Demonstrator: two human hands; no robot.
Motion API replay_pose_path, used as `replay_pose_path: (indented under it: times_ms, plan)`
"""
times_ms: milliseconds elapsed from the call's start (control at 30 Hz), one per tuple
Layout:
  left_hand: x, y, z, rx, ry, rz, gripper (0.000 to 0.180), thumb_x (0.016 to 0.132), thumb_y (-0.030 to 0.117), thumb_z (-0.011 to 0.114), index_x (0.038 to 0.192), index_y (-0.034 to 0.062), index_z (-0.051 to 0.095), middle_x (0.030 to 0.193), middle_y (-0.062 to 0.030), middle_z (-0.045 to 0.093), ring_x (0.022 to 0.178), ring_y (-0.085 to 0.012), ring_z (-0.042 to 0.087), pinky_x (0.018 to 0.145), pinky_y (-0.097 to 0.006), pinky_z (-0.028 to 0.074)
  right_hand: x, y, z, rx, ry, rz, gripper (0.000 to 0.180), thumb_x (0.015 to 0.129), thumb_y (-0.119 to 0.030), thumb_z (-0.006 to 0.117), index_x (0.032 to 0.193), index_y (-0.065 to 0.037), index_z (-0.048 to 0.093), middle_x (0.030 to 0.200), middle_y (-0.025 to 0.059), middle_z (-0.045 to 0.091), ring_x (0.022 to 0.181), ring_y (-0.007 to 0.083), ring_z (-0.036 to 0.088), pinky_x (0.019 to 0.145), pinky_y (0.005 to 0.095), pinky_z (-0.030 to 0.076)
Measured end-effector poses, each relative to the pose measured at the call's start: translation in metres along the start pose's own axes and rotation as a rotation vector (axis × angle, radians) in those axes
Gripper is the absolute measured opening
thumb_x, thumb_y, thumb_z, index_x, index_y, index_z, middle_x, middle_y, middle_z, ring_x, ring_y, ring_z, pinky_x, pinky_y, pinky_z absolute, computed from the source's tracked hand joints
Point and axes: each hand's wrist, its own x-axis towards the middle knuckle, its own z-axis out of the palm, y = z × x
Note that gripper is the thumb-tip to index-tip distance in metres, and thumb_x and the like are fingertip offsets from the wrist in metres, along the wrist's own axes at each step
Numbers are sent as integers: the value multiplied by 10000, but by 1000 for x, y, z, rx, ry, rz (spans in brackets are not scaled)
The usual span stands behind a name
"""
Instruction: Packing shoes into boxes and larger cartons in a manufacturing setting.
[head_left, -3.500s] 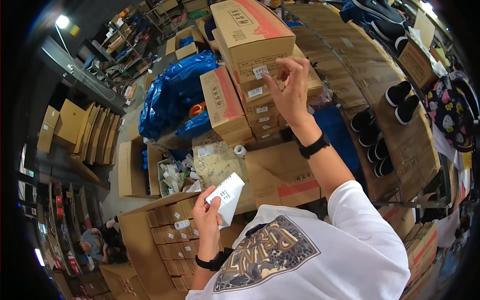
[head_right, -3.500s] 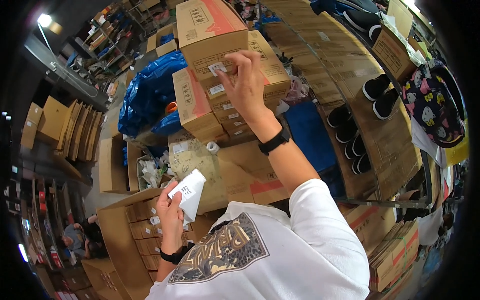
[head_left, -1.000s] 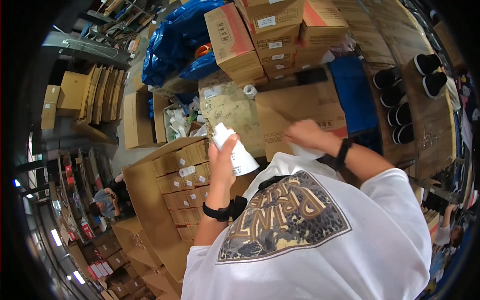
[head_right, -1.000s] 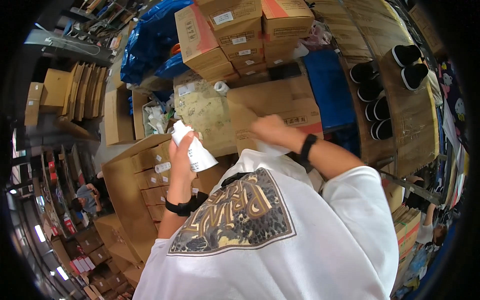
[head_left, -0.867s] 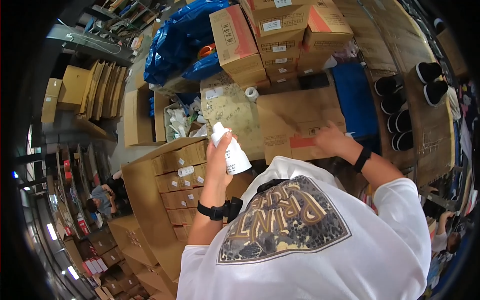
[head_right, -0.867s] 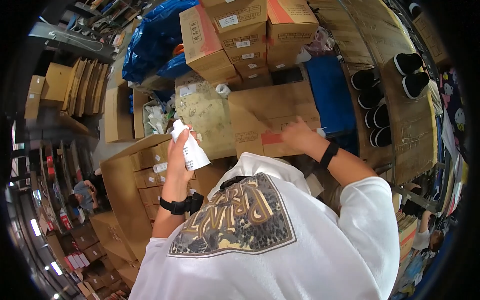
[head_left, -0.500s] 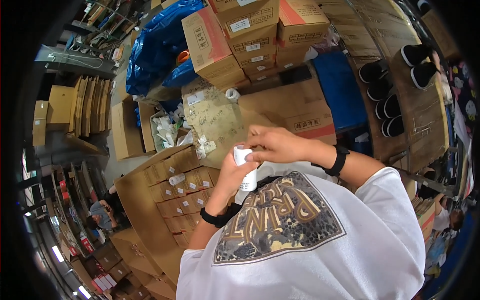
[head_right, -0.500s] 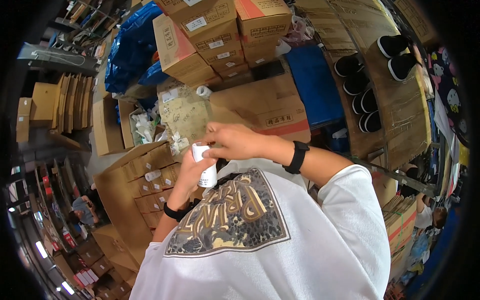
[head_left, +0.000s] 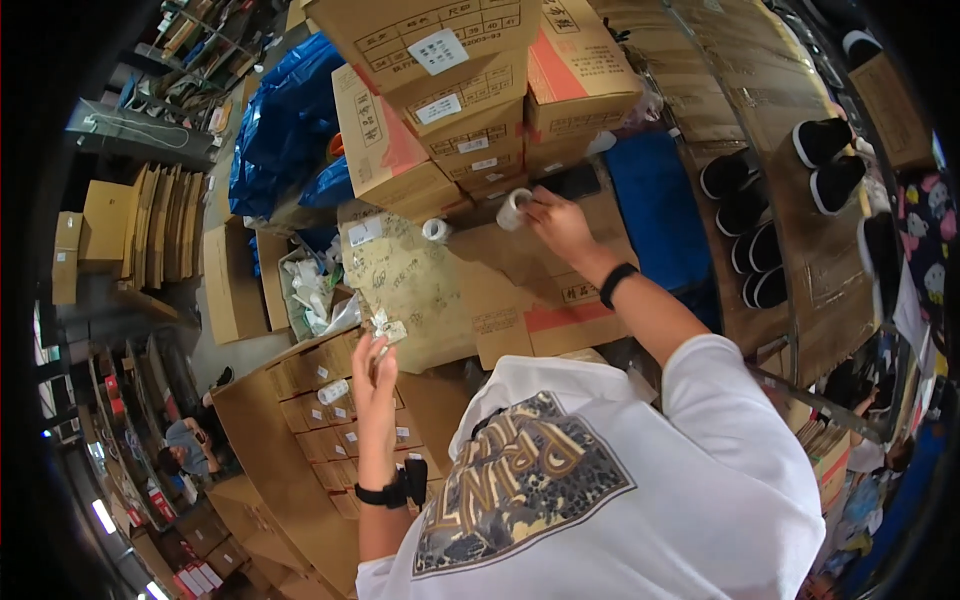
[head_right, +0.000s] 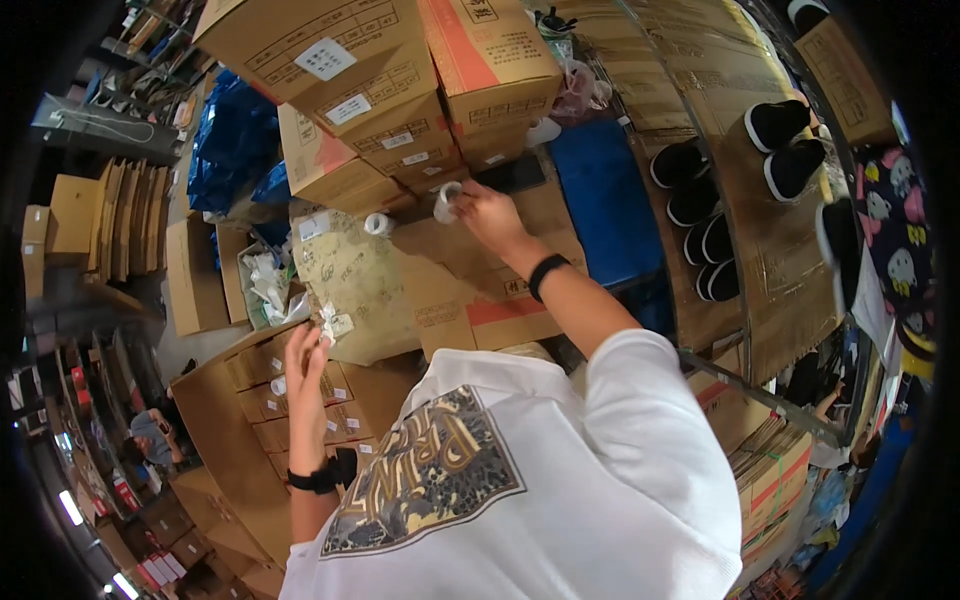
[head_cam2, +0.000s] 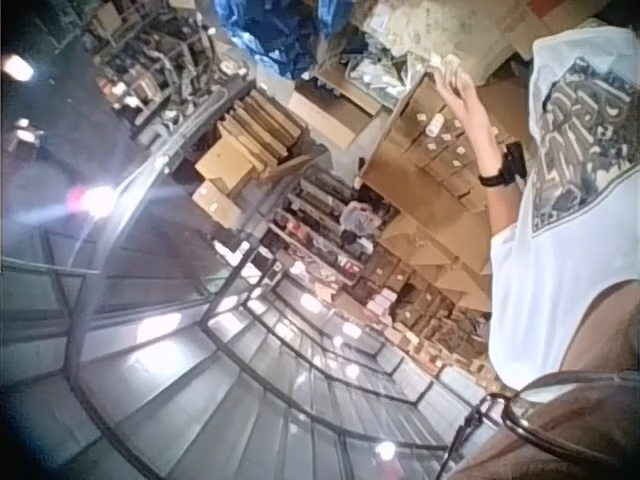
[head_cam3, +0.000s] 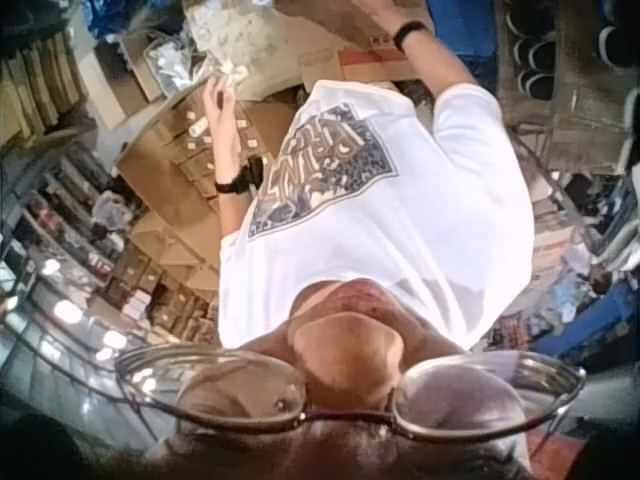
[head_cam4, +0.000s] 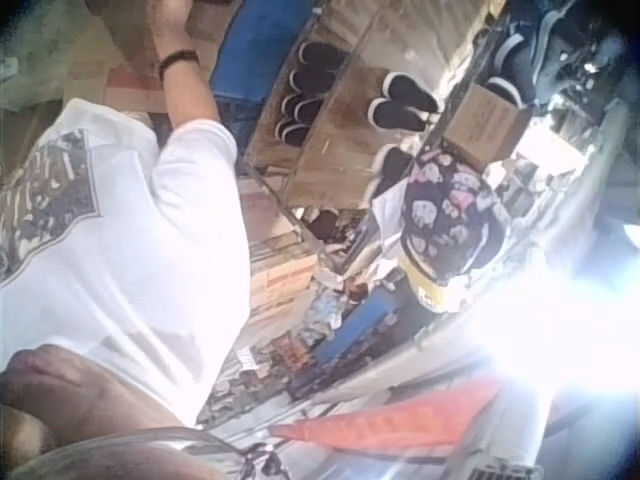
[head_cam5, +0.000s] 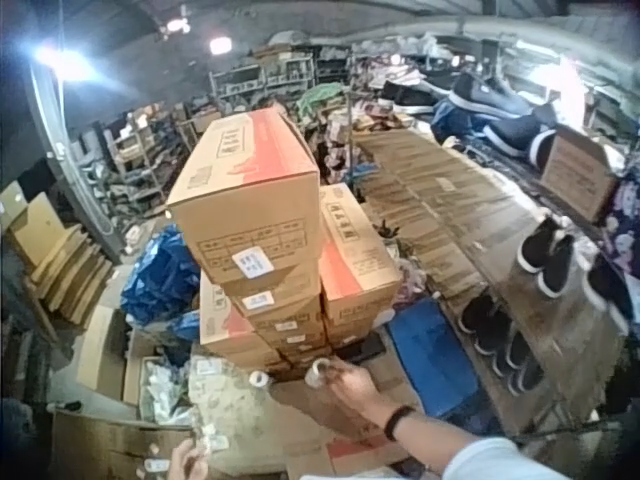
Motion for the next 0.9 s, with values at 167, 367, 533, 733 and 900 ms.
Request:
replay_pose_path:
  times_ms: [167,367,533,733,900]
  plan:
    - [-26,-30,15,10,15,-103,558,977,205,598,1443,18,354,1404,-153,465,1256,-237,507,1059,-349,382,32,57,60,-166,-114,-56,164,873,-196,601,999,-110,662,1030,126,621,928,341,625,779,416,517]
    - [-32,-53,15,-11,38,-118,513,981,189,587,1420,12,389,1398,-141,479,1265,-240,508,1048,-345,404,24,50,62,60,-205,154,222,915,-214,547,1089,-108,635,1050,176,642,980,394,599,851,448,481]
    - [22,-51,25,-334,-239,-206,522,1034,347,473,1418,4,387,1402,-145,491,1254,-248,516,1065,-356,408,18,-22,-37,6,-210,47,139,889,-192,649,966,-81,681,908,105,661,804,320,643,659,393,521]
    - [138,-65,102,-845,-598,-427,613,1037,484,359,1360,-34,423,1368,-175,515,1231,-275,527,1082,-394,410,134,-239,-258,-295,437,-482,117,889,-90,618,958,-34,694,900,79,680,790,206,630,706,293,483]
    - [258,-106,204,-1383,-490,-593,649,1013,528,381,1337,-31,439,1289,-176,556,1189,-298,556,1040,-421,446,258,-266,-300,-421,-124,-450,285,1019,-220,476,1140,-16,633,1044,137,695,1000,236,665,875,323,486]
